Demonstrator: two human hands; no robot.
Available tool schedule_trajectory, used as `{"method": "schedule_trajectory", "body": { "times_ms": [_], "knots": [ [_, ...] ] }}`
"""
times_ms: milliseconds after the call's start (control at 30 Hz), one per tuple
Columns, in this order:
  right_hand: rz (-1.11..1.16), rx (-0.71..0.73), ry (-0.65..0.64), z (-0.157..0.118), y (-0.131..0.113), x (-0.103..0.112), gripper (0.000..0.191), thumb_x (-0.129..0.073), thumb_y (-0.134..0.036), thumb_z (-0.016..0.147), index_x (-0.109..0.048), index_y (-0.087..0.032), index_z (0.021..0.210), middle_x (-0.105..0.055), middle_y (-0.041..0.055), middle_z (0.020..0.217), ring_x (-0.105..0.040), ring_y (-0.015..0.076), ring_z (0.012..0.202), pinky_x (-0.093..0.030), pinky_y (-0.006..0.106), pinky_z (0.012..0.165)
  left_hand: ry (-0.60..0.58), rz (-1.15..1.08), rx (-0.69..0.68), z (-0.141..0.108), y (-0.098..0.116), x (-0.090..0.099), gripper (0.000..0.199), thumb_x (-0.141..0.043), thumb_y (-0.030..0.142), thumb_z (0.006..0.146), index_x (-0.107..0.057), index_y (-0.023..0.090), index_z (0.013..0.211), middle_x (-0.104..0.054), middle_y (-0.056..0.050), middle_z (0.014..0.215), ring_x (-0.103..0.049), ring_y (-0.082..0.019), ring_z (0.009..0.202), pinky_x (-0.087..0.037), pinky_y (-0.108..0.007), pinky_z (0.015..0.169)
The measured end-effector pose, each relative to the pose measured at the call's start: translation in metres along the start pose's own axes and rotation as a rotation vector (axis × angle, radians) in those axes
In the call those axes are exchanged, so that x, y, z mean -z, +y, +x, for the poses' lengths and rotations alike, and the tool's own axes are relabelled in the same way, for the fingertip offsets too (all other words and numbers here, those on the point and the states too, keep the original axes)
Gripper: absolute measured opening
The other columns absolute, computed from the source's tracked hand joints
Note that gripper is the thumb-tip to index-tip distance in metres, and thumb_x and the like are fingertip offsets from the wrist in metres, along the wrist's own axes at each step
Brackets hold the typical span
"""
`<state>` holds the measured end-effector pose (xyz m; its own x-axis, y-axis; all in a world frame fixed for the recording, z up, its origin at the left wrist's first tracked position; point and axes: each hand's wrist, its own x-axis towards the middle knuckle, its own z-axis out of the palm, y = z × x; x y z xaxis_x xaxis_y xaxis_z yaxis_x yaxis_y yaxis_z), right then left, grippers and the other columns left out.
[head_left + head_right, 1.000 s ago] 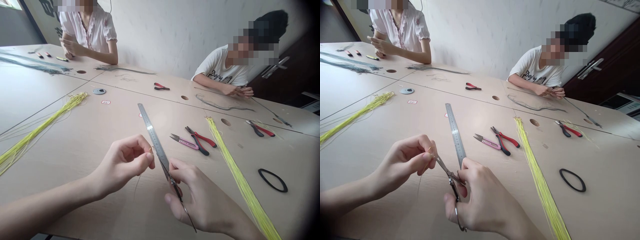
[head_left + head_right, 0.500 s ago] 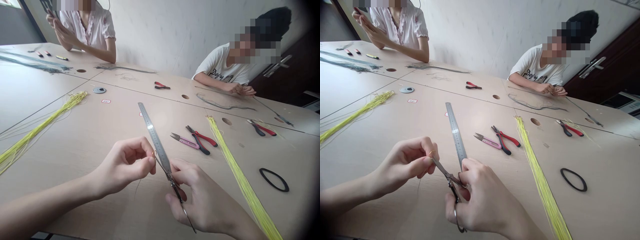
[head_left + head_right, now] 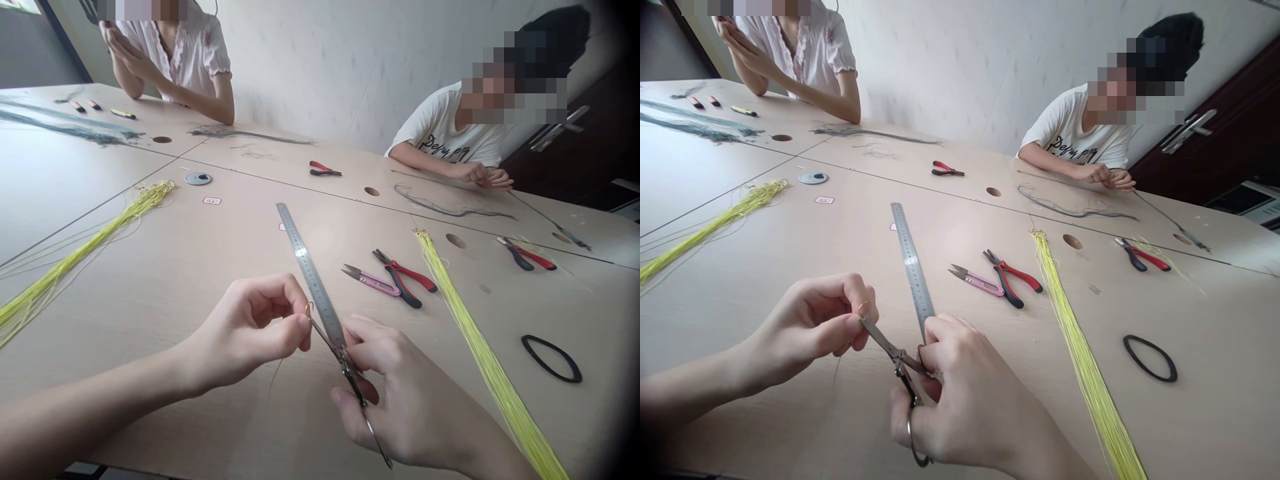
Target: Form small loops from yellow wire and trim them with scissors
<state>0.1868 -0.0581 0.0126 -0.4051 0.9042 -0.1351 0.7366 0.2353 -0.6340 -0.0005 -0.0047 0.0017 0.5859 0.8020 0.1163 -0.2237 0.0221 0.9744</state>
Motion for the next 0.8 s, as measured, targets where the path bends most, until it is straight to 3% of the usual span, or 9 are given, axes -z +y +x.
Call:
{"method": "schedule_trajectory", "body": {
  "times_ms": [800],
  "knots": [
    [-0.045, 0.042, 0.027, 0.0013, 0.0009, -0.0011, 0.028, -0.054, -0.014, 0.067, -0.032, -0.018, 0.051, -0.041, -0.0017, 0.062, -0.043, 0.0128, 0.064, -0.036, 0.026, 0.056, 0.018, 0.035, 0.019, -0.0009, 0.0038, -0.0009, 0.015, -0.057, 0.005, 0.07, -0.054, 0.017, 0.063, -0.058, 0.004, 0.056, -0.049, -0.007, 0.053, -0.039, -0.018, 0.049]
  ]
}}
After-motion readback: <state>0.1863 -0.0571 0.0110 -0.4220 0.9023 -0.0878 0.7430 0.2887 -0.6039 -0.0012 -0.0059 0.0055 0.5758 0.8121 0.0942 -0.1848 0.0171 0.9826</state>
